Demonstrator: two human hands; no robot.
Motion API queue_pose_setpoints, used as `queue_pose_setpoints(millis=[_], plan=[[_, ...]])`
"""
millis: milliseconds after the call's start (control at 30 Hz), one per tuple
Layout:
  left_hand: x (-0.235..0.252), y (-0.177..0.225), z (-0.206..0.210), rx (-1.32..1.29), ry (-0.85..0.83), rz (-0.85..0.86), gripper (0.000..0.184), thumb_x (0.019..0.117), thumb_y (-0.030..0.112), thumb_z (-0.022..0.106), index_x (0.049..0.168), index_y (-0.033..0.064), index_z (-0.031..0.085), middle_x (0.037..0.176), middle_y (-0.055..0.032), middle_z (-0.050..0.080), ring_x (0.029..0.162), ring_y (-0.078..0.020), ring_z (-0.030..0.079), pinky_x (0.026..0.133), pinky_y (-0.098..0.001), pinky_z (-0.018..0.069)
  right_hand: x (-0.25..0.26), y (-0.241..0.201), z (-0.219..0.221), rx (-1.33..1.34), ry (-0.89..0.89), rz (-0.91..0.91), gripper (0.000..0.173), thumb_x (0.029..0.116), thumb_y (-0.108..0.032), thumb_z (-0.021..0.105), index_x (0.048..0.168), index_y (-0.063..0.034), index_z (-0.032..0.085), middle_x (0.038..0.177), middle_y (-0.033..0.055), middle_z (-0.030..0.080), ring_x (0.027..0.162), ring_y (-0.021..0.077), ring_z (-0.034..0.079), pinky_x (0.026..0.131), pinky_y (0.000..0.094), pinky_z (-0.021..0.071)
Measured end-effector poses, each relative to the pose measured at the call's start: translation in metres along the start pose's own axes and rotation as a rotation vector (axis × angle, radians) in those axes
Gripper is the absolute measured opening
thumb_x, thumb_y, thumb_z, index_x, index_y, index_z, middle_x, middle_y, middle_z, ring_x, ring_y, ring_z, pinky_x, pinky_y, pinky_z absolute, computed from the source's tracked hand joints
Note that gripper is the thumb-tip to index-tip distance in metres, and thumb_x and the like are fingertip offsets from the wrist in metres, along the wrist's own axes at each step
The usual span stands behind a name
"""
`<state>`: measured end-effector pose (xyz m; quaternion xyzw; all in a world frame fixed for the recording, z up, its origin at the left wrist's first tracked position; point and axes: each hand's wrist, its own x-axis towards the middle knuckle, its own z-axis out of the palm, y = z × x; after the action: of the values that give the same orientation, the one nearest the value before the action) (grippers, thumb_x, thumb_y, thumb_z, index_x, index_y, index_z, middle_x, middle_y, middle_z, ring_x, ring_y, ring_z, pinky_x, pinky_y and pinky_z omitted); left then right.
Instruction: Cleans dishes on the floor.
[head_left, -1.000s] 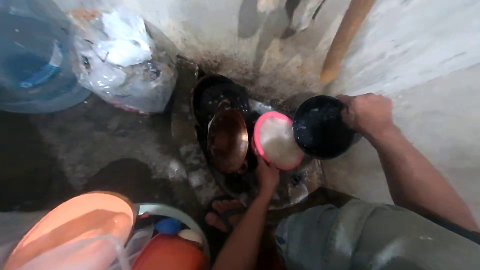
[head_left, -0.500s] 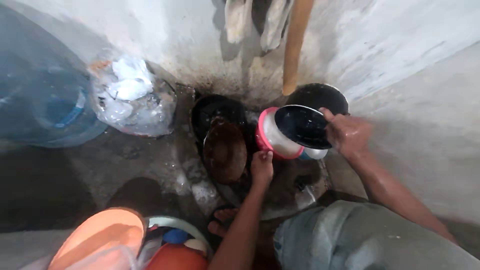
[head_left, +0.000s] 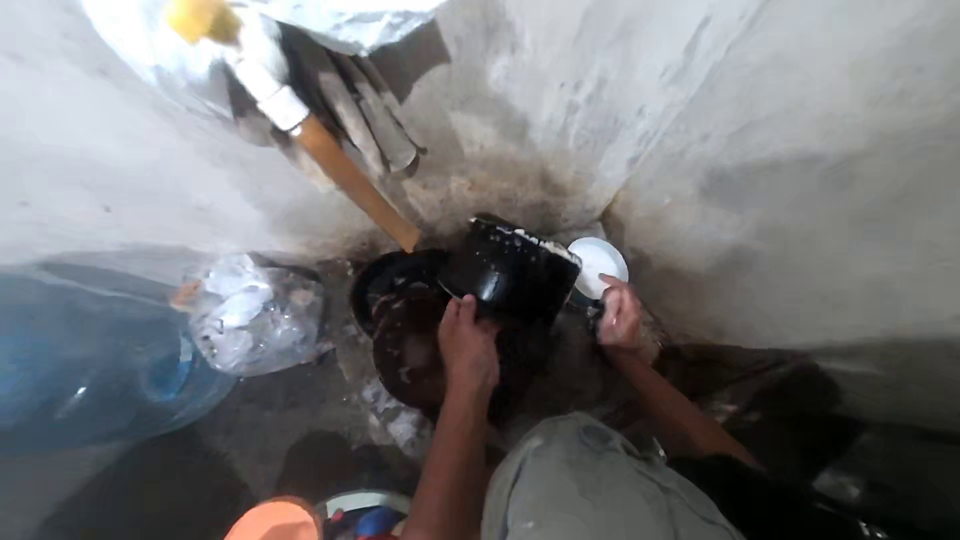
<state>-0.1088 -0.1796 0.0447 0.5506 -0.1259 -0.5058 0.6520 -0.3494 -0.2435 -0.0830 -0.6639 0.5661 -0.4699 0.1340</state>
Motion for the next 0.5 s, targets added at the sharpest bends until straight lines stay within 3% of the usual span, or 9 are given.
queue_pose_setpoints(millis=[67, 133, 233, 300, 400, 467, 500], plan=[[-0.007, 0.006, -0.013, 0.087, 0.056, 0.079, 0.032, 0.1116, 0.024, 0.041, 0.134, 0.006, 0.055, 0.119, -0.0099, 0.065, 0.105, -0.0193, 0.066, 0.089, -0.0423, 0.0579, 0.01, 0.018, 0.003, 0.015, -0.028, 0.513, 0.04, 0.1102, -0.027, 0.041, 0.132, -0.0016, 0.063, 0.116, 0.022, 0.069, 0.107, 0.0332, 0.067, 0.097, 0.052, 0.053], [-0.015, 0.009, -0.025, 0.105, 0.089, 0.138, 0.036, 0.1122, 0.023, 0.038, 0.141, 0.0057, 0.051, 0.126, -0.0097, 0.064, 0.114, -0.0184, 0.064, 0.099, -0.0429, 0.055, 0.029, 0.04, 0.007, 0.034, -0.018, 0.726, 0.044, 0.1069, -0.031, 0.053, 0.136, 0.0021, 0.055, 0.123, 0.0258, 0.064, 0.114, 0.037, 0.064, 0.1, 0.0538, 0.0506], [-0.023, 0.009, -0.039, 0.106, 0.126, 0.19, 0.037, 0.1127, 0.025, 0.035, 0.14, 0.0058, 0.052, 0.123, -0.0109, 0.066, 0.112, -0.0193, 0.066, 0.097, -0.0446, 0.0565, 0.07, 0.06, 0.023, -0.043, -0.109, 0.618, 0.063, 0.0975, -0.034, 0.068, 0.141, 0.0057, 0.044, 0.136, 0.0301, 0.056, 0.124, 0.0412, 0.059, 0.105, 0.0546, 0.0494], [-0.025, 0.003, -0.046, 0.11, 0.137, 0.18, 0.037, 0.1127, 0.026, 0.036, 0.135, 0.0045, 0.055, 0.12, -0.0114, 0.067, 0.108, -0.0197, 0.067, 0.095, -0.0448, 0.0573, 0.093, 0.072, 0.031, -0.206, -0.405, 0.481, 0.066, 0.0918, -0.034, 0.076, 0.139, 0.0038, 0.05, 0.143, 0.0331, 0.049, 0.129, 0.0477, 0.054, 0.107, 0.0616, 0.047], [-0.027, -0.007, -0.049, 0.067, 0.169, 0.135, 0.034, 0.112, 0.026, 0.037, 0.123, 0.0032, 0.059, 0.108, -0.0129, 0.069, 0.099, -0.0227, 0.069, 0.088, -0.0472, 0.0589, 0.099, 0.124, 0.062, -0.435, -0.875, 0.42, 0.048, 0.0917, -0.031, 0.076, 0.129, -0.0029, 0.066, 0.132, 0.0349, 0.057, 0.123, 0.0536, 0.056, 0.099, 0.0724, 0.0458], [-0.029, -0.012, -0.05, 0.032, 0.207, 0.101, 0.033, 0.1117, 0.026, 0.039, 0.118, 0.0016, 0.061, 0.106, -0.0152, 0.069, 0.097, -0.0253, 0.07, 0.086, -0.0496, 0.0593, 0.082, 0.186, 0.095, -0.459, -0.942, 0.443, 0.041, 0.0933, -0.029, 0.072, 0.123, -0.001, 0.069, 0.123, 0.0296, 0.066, 0.119, 0.049, 0.061, 0.099, 0.0706, 0.0467], [-0.03, -0.013, -0.049, 0.03, 0.227, 0.093, 0.033, 0.1115, 0.025, 0.04, 0.118, 0.0011, 0.062, 0.106, -0.0154, 0.07, 0.097, -0.0251, 0.07, 0.086, -0.0488, 0.0597, 0.08, 0.199, 0.102, -0.453, -0.987, 0.504, 0.041, 0.0964, -0.028, 0.068, 0.125, 0.0022, 0.067, 0.126, 0.0295, 0.065, 0.123, 0.047, 0.06, 0.103, 0.0679, 0.0457]])
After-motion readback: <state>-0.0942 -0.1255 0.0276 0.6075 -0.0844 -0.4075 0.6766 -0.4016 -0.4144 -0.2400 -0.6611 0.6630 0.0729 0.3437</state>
